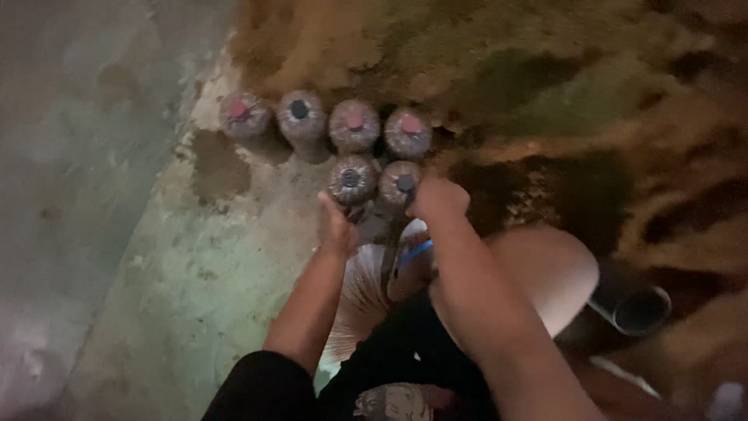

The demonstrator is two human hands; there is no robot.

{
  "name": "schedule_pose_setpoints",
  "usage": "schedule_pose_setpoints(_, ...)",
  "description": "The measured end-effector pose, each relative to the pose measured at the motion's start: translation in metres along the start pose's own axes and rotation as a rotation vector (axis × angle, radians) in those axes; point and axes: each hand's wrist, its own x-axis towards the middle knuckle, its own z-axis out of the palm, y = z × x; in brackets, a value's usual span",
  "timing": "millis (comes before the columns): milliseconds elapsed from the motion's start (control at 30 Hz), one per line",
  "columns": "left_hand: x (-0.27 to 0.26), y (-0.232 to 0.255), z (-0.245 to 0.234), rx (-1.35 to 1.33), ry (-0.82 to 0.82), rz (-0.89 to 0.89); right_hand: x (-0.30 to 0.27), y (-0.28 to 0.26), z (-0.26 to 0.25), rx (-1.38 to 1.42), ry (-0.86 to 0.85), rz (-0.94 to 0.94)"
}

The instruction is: The person uses a grey plastic cylinder to scoop soil and fill clear plastic bags, compacting the soil inside the bags by hand before setting them aside on the floor.

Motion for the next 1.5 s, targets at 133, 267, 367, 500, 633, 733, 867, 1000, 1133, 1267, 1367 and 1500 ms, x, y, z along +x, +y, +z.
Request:
schedule_pose_setpoints(133,-0.029,-0.029,0.006,0.398,0.270,-0.400,-0.029,0.009,-0.047,0.244,0.026,-0.106)
schedule_pose_setpoints(267,0.008,-0.080,-0.015,0.815,0.114,-0.270,-0.081,0.016,-0.108,0.262,0.108,-0.082)
schedule_pose_setpoints(367,-0.004,-0.066,0.070,0.919,-0.143,-0.081,-0.106,0.051,-0.133,0.260,0.259,-0.038)
schedule_pose_setpoints(500,-0.014,-0.064,0.196,1.067,-0.470,0.196,-0.131,0.118,-0.129,0.271,0.465,0.163)
schedule_pose_setpoints(633,-0.084,-0.064,0.310,1.057,-0.681,0.167,-0.191,0.166,-0.115,0.513,0.610,0.198)
schedule_pose_setpoints(733,-0.117,-0.108,0.342,1.260,-0.830,0.254,-0.214,0.202,-0.084,0.625,0.567,0.276)
schedule_pose_setpoints(867,-0.136,-0.193,0.311,1.393,-0.921,0.112,-0.225,0.248,-0.015,0.738,0.455,0.350)
schedule_pose_setpoints(1000,-0.139,-0.224,0.247,1.590,-0.991,-0.224,-0.190,0.300,0.114,0.870,0.287,0.402)
schedule_pose_setpoints(1133,-0.091,-0.300,0.125,1.974,-0.901,-0.527,-0.170,0.291,0.208,0.992,0.037,0.419)
schedule_pose_setpoints(1267,-0.113,-0.260,0.101,2.419,-1.386,-0.562,-0.180,0.247,0.265,0.917,-0.076,0.185)
schedule_pose_setpoints(1367,-0.123,-0.243,0.107,2.698,-1.572,-0.831,-0.185,0.225,0.327,0.821,-0.117,0.018)
schedule_pose_setpoints(1500,-0.105,-0.263,0.067,2.941,-1.683,-0.715,-0.172,0.200,0.352,0.670,-0.202,0.035)
